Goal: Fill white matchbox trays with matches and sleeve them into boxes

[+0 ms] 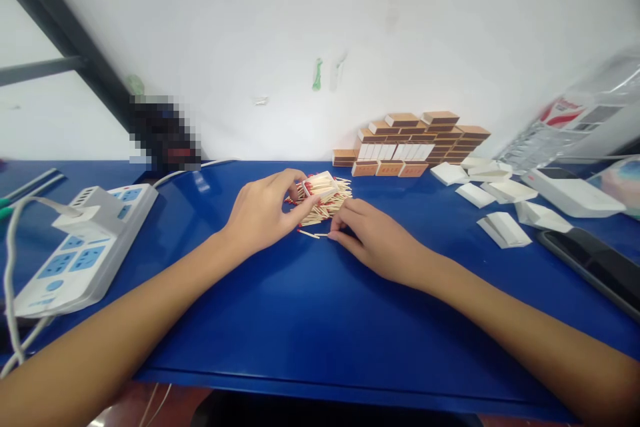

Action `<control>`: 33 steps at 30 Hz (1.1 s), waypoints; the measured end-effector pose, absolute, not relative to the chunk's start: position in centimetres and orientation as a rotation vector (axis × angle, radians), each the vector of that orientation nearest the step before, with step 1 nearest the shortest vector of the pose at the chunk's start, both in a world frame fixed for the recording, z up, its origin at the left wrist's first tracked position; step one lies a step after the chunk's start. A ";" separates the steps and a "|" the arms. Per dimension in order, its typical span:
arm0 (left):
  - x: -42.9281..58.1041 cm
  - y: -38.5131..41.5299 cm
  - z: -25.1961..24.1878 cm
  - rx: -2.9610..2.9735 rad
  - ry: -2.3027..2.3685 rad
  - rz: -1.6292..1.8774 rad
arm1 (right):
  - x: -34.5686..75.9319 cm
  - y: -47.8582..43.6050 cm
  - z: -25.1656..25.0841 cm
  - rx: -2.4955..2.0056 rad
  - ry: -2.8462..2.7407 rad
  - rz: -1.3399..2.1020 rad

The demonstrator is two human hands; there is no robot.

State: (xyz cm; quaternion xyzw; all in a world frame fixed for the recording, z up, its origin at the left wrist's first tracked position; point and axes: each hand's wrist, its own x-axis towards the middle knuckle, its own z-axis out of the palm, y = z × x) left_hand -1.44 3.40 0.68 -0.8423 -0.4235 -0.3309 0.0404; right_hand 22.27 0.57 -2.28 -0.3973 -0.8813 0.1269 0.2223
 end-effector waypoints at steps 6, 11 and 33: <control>-1.6 3.2 0.3 -2.631 -1.187 -0.929 | 24.7 0.6 -1.5 -1.027 -2.564 0.392; -1.5 3.0 0.3 -2.635 -1.131 -0.878 | 24.9 0.1 -1.3 -0.949 -2.576 0.498; -1.5 3.0 0.5 -2.611 -1.174 -0.917 | 20.5 -1.0 -2.8 -1.127 -2.317 0.353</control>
